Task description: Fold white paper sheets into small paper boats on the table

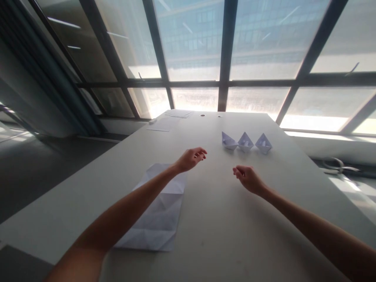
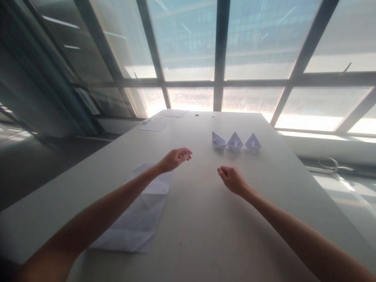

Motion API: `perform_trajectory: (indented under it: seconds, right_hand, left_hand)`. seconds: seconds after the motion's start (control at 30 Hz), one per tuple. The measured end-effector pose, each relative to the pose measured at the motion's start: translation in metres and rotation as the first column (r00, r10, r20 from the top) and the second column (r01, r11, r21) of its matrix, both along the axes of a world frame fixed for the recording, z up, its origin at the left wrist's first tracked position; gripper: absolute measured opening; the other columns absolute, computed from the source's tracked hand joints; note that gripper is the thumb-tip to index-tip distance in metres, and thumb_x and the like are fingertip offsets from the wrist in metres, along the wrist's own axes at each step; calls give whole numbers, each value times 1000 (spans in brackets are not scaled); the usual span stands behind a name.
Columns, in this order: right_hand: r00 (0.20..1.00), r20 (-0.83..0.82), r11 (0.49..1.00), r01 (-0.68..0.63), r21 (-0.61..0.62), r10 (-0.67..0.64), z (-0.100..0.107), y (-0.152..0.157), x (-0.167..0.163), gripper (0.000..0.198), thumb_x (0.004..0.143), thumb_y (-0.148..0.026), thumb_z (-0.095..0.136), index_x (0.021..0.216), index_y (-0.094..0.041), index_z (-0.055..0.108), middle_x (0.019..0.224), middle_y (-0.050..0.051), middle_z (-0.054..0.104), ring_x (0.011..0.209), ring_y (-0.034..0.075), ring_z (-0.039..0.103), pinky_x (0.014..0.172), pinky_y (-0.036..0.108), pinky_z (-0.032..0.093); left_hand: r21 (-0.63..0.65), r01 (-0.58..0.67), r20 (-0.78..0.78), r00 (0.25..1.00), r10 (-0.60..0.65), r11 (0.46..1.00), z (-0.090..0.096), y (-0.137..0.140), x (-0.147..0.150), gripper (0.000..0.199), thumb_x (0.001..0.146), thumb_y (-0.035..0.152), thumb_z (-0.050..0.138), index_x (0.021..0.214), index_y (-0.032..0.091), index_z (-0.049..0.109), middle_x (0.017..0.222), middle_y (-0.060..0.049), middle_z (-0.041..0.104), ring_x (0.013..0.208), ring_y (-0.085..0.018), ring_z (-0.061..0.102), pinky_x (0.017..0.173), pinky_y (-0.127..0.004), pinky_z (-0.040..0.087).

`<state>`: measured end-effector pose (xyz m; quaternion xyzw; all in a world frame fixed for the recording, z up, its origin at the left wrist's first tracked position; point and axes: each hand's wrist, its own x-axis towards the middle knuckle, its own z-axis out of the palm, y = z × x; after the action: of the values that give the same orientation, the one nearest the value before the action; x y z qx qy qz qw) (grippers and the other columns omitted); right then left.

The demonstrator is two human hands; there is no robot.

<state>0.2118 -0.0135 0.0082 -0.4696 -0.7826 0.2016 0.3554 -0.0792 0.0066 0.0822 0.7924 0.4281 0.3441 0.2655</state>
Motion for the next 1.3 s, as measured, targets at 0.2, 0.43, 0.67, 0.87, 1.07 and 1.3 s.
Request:
perform_trajectory:
  seconds: [0.2, 0.43, 0.67, 0.87, 1.07, 1.3]
  right_hand:
    - [995, 71, 997, -77, 29, 74, -8, -10, -31, 40, 93, -37, 44, 57, -19, 47, 53, -4, 45, 52, 11, 37, 54, 24, 25]
    - [995, 44, 996, -89, -4, 89, -11, -17, -48, 32, 93, -33, 46, 67, -19, 60, 64, 0, 59, 61, 15, 52, 62, 25, 38]
    - [1000, 15, 992, -7, 125, 5, -7, -38, -59, 33, 89, -13, 43, 110, -18, 67, 107, 10, 65, 103, 21, 58, 94, 32, 42]
    - [983, 148, 991, 98, 89, -110, -15, -29, -40, 45, 90, -13, 36, 129, -13, 58, 130, 14, 58, 122, 21, 50, 106, 33, 36]
    - [944, 263, 978, 207, -7, -198, -28, -7, -18, 51, 99, -33, 29, 139, -8, 48, 144, 17, 48, 136, 23, 40, 114, 38, 26]
    - [870, 453, 976, 216, 3, -194, -35, -1, 1, 64, 99, -47, 29, 147, -5, 36, 155, 19, 29, 145, 28, 24, 117, 46, 16]
  left_hand:
    - [154, -6, -533, 842, 88, 988, -29, -67, -118, 39, 93, 36, 48, 129, 26, 60, 136, -6, 58, 126, -23, 52, 109, -39, 36]
    - [124, -100, -699, 697, 159, 987, -67, -97, -116, 51, 99, 42, 39, 148, 30, 38, 156, -6, 32, 145, -30, 24, 115, -55, 19]
    - [150, 12, -656, 749, 90, 989, -80, -76, 22, 53, 99, 46, 38, 150, 31, 34, 159, -6, 26, 147, -32, 17, 115, -59, 12]
    - [183, 136, -624, 781, 9, 974, -99, -50, 118, 63, 95, 40, 45, 153, 20, 28, 156, -15, 29, 146, -34, 15, 115, -60, 9]
    - [155, 153, -615, 788, -26, 976, -105, -35, 133, 66, 95, 36, 42, 155, 16, 20, 158, -13, 25, 147, -31, 13, 118, -53, 11]
    - [169, -57, -603, 784, 149, 984, -99, -15, 102, 70, 95, 59, 34, 151, 17, 32, 158, -12, 26, 147, -33, 16, 117, -51, 11]
